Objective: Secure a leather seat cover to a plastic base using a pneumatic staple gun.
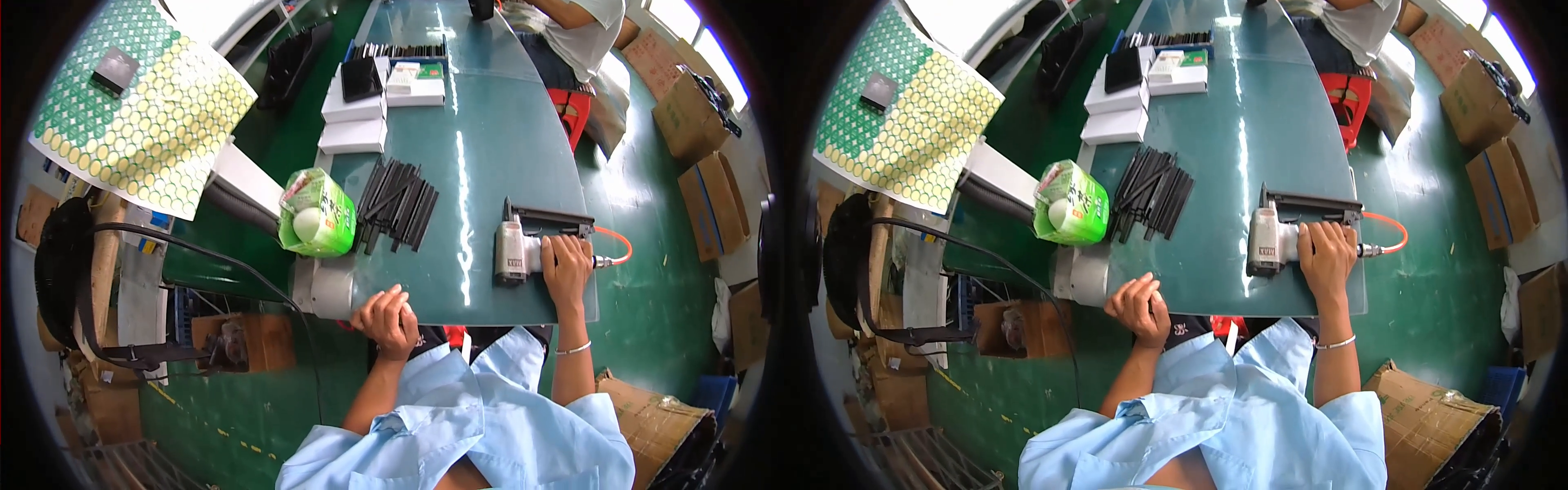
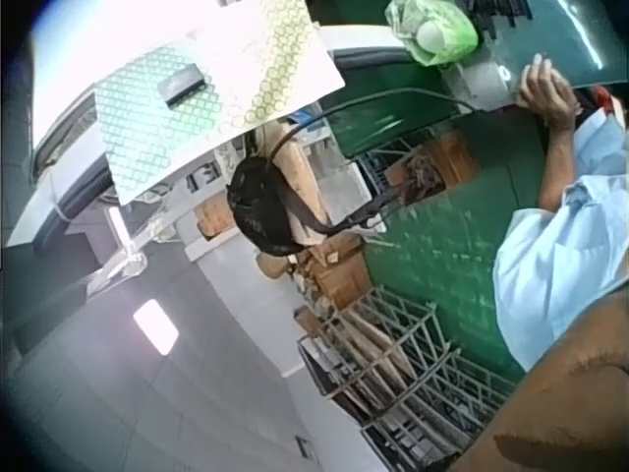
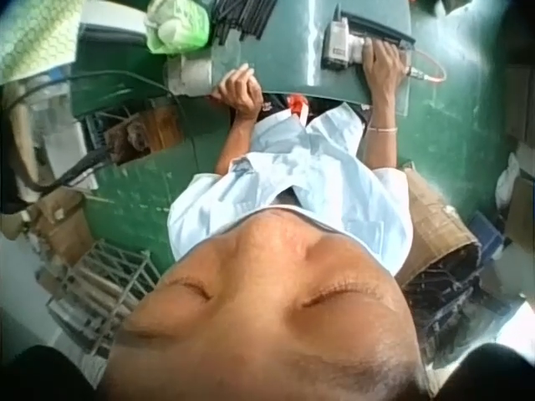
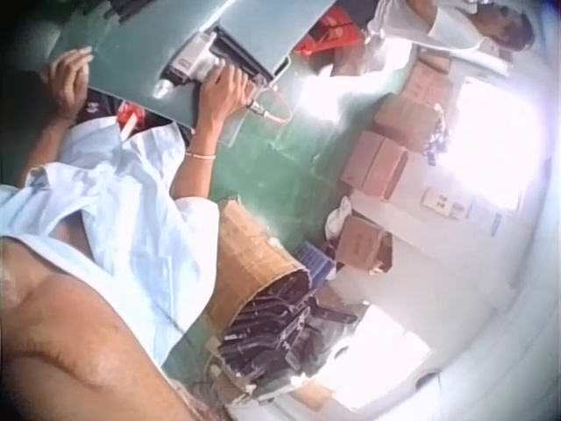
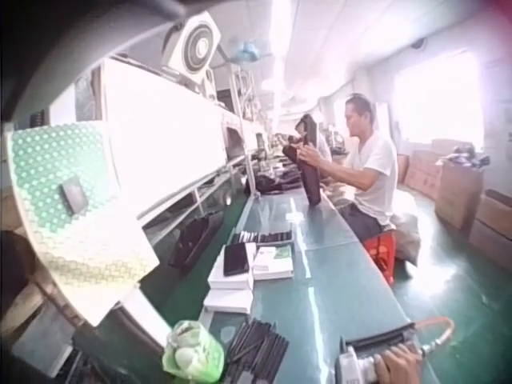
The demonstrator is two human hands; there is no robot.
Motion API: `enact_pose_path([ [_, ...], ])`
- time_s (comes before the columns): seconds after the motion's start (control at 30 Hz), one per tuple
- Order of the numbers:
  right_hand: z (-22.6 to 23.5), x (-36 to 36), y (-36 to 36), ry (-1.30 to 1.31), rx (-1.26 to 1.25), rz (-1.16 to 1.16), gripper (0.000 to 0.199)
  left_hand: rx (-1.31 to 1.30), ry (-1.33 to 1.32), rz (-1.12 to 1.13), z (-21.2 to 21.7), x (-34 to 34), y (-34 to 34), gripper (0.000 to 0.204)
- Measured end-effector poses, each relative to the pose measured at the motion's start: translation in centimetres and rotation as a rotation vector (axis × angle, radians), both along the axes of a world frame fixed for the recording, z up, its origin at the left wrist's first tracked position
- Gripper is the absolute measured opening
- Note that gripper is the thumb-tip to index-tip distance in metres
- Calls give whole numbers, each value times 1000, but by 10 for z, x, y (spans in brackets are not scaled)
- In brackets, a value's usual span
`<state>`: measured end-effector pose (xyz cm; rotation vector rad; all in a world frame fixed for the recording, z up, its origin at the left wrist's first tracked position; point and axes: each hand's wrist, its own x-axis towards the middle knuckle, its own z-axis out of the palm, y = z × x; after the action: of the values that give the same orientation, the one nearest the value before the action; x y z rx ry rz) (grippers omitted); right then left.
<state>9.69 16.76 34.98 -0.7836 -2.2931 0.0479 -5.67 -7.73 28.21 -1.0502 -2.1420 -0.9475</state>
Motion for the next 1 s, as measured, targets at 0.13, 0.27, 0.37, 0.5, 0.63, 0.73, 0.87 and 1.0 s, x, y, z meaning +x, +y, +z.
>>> enact_pose_path([
  [0.13, 3, -3, -1, -5, -33, 11, 22, 23, 14, 27, 3, -3, 2, 13],
  [0.27, -2, -1, 1, 7, -31, 5, 22, -47, -159, 10, 32, 8, 2, 17],
  [0.37, 1, 0, 0, -4, -39, 6, 22, -66, -495, -191, 56, 18, 0, 26],
  [0.5, 2, 0, -4, 18, -29, 23, 22, -233, -461, -151, 59, 24, 16, 49],
  [0.63, 0, 2, 0, 38, 19, 28, 19, -233, -601, -672, 73, 14, 22, 38],
  [0.73, -4, 2, 2, 30, 18, 34, 19, 88, -1467, -1336, 58, 9, 1, 27],
  [0.87, -1, 0, 1, 9, -22, 25, 21, 75, -1412, -952, 56, 14, 3, 23],
  [1.0, 2, 1, 2, 12, 9, 22, 20, 22, -541, -519, 69, 4, 25, 22],
])
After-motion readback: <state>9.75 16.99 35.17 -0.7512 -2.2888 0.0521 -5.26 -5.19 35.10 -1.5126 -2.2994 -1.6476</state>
